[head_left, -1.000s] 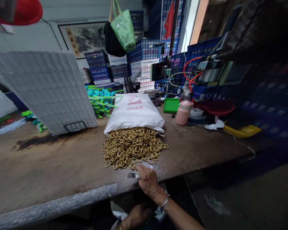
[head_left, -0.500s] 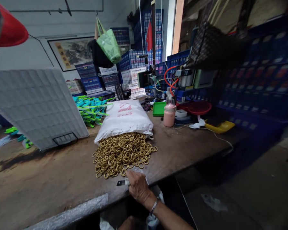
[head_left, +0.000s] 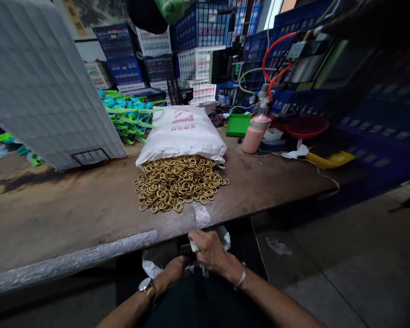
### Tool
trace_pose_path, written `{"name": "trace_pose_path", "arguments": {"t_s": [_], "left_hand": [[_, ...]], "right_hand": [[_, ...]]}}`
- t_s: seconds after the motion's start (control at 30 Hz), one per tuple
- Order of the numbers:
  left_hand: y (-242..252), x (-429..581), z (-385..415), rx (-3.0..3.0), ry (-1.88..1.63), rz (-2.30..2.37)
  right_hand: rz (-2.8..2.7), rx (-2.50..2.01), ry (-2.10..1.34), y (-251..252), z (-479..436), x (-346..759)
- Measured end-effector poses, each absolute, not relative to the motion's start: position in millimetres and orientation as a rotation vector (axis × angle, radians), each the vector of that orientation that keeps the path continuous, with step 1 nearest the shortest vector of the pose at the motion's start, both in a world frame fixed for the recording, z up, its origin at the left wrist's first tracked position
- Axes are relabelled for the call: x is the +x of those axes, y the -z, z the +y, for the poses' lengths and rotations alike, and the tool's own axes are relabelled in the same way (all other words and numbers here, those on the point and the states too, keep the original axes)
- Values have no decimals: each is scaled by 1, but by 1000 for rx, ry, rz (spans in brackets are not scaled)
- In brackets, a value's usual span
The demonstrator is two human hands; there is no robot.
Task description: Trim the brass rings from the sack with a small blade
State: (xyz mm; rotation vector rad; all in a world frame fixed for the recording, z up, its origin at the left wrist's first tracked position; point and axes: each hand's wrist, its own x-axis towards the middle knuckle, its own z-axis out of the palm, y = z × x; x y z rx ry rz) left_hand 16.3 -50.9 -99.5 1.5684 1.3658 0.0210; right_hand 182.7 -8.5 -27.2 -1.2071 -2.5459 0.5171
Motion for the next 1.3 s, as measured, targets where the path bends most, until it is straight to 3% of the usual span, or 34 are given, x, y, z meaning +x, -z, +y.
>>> {"name": "trace_pose_path", "arguments": {"t_s": [0.13, 0.3, 0.57, 1.0, 1.3], "left_hand": [[99, 10, -55, 1663, 53, 1379], [97, 7, -56, 1736, 85, 1356], [87, 9, -55, 1815, 128, 1302], [78, 3, -50, 1775, 151, 1337], [53, -3, -52, 1769, 113, 1233]], "right_hand": [[-2628, -1561, -654, 50, -23, 213], [-2780, -1609, -713, 73, -27, 231], [-2841, -1845, -415, 94, -39, 236], [-2879, -1568, -536, 97, -51, 252], [-2753, -1627, -746, 44, -60, 251]]}}
